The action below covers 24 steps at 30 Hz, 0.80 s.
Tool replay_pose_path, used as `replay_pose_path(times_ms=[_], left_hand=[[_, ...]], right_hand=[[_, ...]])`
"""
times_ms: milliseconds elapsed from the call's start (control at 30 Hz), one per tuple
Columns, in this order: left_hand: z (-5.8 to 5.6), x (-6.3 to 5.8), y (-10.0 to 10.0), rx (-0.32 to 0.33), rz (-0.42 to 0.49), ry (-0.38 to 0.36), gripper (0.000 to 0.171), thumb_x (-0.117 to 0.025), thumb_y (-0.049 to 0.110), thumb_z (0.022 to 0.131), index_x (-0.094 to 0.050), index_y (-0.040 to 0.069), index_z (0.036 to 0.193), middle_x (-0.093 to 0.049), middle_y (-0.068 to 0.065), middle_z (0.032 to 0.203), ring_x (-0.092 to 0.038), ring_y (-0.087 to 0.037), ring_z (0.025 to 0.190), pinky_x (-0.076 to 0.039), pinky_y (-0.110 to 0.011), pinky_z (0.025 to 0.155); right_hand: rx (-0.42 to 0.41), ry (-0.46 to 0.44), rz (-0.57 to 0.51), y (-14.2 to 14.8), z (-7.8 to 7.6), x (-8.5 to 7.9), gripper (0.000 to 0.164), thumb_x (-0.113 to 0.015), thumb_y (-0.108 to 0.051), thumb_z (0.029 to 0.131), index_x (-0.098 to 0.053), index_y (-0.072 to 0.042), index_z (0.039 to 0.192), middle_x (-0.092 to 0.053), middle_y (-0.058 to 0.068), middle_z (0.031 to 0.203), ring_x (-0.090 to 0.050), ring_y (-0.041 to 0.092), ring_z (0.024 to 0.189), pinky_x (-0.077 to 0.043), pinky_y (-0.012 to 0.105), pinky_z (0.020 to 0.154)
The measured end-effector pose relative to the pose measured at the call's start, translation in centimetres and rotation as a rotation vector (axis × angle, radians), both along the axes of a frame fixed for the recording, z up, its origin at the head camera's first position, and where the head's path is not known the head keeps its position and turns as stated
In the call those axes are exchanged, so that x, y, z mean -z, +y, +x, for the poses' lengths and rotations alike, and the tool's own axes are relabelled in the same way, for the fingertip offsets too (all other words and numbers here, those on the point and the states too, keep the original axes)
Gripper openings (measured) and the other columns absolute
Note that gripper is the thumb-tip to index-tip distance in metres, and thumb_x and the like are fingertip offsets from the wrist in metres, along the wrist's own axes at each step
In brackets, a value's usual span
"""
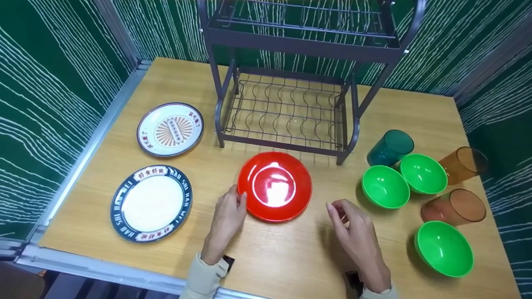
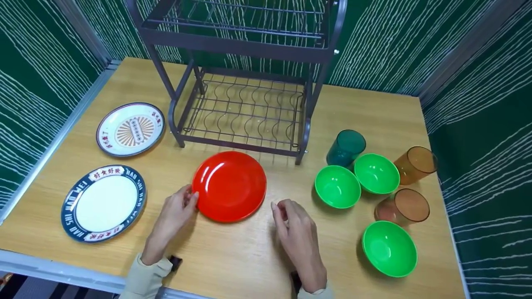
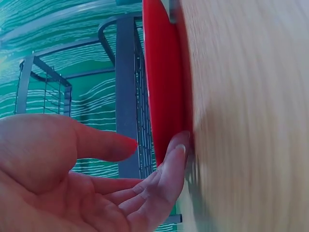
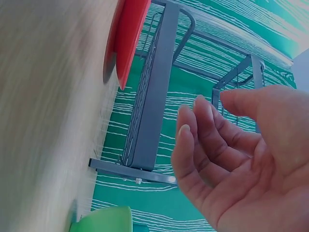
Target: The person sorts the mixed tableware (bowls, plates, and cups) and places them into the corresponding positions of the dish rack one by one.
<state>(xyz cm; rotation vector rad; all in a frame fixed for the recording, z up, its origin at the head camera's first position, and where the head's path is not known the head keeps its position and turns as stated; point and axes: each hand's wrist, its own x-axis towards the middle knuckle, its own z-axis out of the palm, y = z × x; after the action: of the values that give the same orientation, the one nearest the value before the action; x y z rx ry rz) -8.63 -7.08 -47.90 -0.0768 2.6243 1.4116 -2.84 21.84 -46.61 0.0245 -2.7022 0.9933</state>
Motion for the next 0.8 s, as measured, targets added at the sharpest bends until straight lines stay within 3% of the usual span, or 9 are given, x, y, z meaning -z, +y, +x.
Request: replay_pose_path(times_ms=[133,333,600,800], left_hand=[[-0.2,0.1,0.0,0.011,0.019,-0.027,0.038,-0.057,0.009,0.106,-0.050,-0.006,0.140,-0.059,-0.008,0.088,-0.060,-0.021,0.083,-0.053,-0.025,0.071],[-0.7,0.3,0.0,0.003,0.050,-0.090,0.047,-0.059,0.010,0.105,-0.044,-0.005,0.146,-0.066,-0.013,0.113,-0.063,-0.023,0.097,-0.058,-0.031,0.088],[-1.4,0.7,-0.1,0.009,0.121,-0.152,0.039,-0.055,0.007,0.106,-0.040,-0.004,0.140,-0.062,-0.012,0.102,-0.063,-0.019,0.076,-0.057,-0.028,0.069],[-1.2,1.0,-0.4,0.026,0.176,-0.104,0.033,-0.052,0.003,0.106,-0.039,-0.004,0.135,-0.061,-0.010,0.085,-0.067,-0.021,0.067,-0.056,-0.027,0.064]], right_hand=[[-0.001,-0.028,0.008,-0.3,-0.2,0.2,0.010,-0.072,-0.017,0.098,-0.071,-0.007,0.097,-0.067,0.000,0.082,-0.059,0.013,0.072,-0.054,0.024,0.063],[-0.005,-0.057,0.005,-0.7,-0.5,0.4,0.009,-0.073,-0.016,0.097,-0.072,-0.008,0.098,-0.068,0.001,0.082,-0.060,0.014,0.073,-0.054,0.025,0.063],[-0.033,-0.049,0.012,-0.9,-0.8,0.8,0.007,-0.072,-0.014,0.097,-0.073,-0.007,0.098,-0.068,0.001,0.082,-0.061,0.013,0.073,-0.056,0.026,0.064],[-0.040,-0.081,0.028,-1.0,-0.9,0.9,0.009,-0.072,-0.015,0.097,-0.073,-0.007,0.101,-0.070,0.003,0.085,-0.062,0.015,0.074,-0.055,0.022,0.064]])
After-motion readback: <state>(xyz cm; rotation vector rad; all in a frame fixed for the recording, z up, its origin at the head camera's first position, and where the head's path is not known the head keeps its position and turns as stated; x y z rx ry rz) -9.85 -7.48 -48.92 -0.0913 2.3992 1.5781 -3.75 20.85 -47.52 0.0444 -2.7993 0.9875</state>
